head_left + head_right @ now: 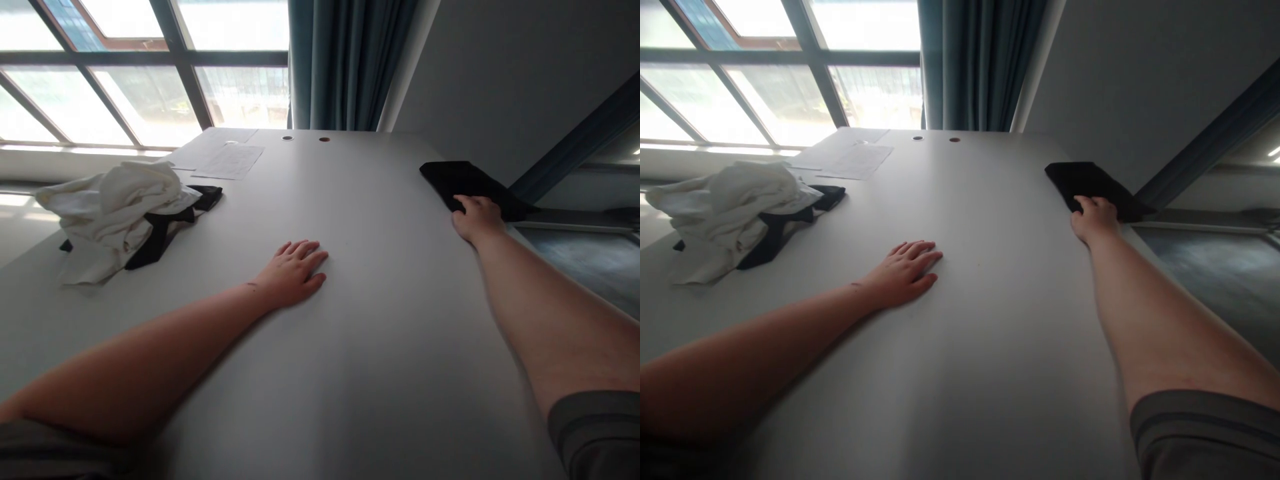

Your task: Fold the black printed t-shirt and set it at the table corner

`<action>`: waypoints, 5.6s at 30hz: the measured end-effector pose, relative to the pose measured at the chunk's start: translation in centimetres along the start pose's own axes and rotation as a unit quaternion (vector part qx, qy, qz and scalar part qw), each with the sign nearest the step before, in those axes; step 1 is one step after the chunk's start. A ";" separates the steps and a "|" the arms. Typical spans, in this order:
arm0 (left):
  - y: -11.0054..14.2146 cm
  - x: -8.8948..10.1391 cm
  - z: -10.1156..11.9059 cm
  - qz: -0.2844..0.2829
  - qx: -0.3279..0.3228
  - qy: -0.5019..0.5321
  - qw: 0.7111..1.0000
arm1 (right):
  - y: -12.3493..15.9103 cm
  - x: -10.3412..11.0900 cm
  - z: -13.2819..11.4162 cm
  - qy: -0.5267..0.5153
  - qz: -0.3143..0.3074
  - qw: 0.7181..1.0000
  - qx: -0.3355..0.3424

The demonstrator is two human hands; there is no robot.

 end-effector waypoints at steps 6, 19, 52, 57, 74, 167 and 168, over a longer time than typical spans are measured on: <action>-0.5 -0.1 -0.1 0.002 0.000 0.009 1.000 | 1.6 0.4 -0.8 -0.040 -0.012 0.998 -0.048; -2.1 0.1 1.2 0.035 -0.008 0.010 0.999 | 3.9 1.8 -0.1 0.052 0.005 0.988 -0.144; 1.1 2.4 -5.6 0.034 0.167 -0.017 0.985 | 16.6 -1.1 -10.3 -0.025 -0.059 0.988 0.144; -0.3 1.8 -5.0 0.054 0.143 -0.021 0.988 | 16.9 -1.4 -12.7 -0.029 -0.057 0.985 0.159; -0.2 0.5 -3.6 0.020 0.001 -0.008 1.000 | 23.4 -2.6 -18.7 -0.115 -0.157 0.911 0.363; -1.1 0.2 -4.2 0.063 0.011 -0.039 0.997 | 21.9 -2.8 -19.8 -0.050 -0.137 0.939 0.311; -1.1 0.2 -4.2 0.062 0.012 -0.039 0.997 | 21.9 -2.8 -19.7 -0.049 -0.138 0.940 0.310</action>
Point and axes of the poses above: each hand's wrist, its own y-axis away from the middle knuckle, its own x-axis out of the back of the hand, z = x × y, the point moved 9 cm from there along -y, towards the middle knuckle, and after that the axes turned 5 degrees about -z, right-handed, at the moved point
